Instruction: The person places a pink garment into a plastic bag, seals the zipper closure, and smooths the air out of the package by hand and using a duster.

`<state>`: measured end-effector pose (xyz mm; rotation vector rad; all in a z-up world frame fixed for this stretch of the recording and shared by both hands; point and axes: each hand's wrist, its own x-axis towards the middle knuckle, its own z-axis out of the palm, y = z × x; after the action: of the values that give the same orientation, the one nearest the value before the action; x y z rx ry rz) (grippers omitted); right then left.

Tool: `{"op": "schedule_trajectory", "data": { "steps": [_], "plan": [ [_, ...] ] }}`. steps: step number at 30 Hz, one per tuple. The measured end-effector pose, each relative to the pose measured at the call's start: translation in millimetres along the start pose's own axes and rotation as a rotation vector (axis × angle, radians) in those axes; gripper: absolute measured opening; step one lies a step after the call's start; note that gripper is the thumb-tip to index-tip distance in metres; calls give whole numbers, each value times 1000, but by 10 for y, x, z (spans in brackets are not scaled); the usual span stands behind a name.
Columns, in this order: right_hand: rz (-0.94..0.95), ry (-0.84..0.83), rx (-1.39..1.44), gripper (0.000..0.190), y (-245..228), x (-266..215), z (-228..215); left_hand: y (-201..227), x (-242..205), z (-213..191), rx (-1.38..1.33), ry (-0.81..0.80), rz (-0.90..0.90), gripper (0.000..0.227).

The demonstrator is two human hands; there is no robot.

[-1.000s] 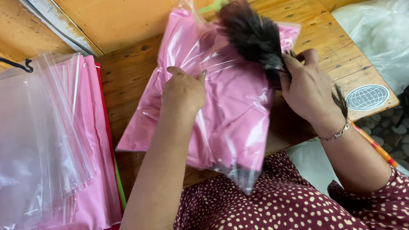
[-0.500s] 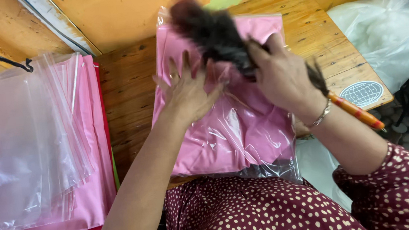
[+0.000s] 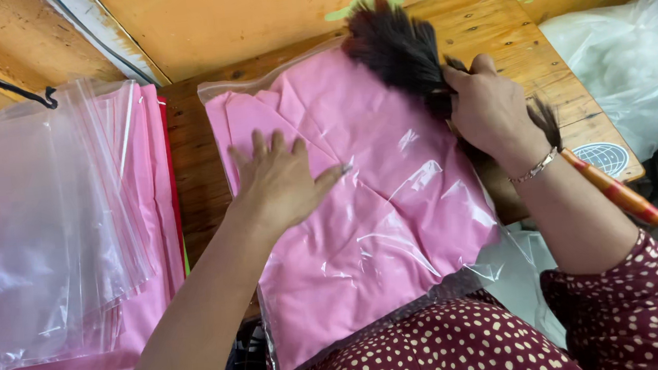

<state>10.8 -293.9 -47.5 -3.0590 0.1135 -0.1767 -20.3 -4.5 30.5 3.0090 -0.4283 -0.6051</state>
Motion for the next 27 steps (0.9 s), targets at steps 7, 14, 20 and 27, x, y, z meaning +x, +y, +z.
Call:
{"op": "schedule_trajectory", "data": {
  "steps": [7,14,20,27],
  "plan": [
    [-271,34,115,49,-902,-412,-453,53,772,419,-76,236,-45,86],
    [106,-143,129,46,40,260,294,42,603,423,-52,216,-56,84],
    [-146,136,82,46,-358,-70,-261,33,712,552,-67,372,8,88],
    [-592,219,-15,45,-1030,-498,-287,-33,725,565,27,520,48,75]
  ]
}}
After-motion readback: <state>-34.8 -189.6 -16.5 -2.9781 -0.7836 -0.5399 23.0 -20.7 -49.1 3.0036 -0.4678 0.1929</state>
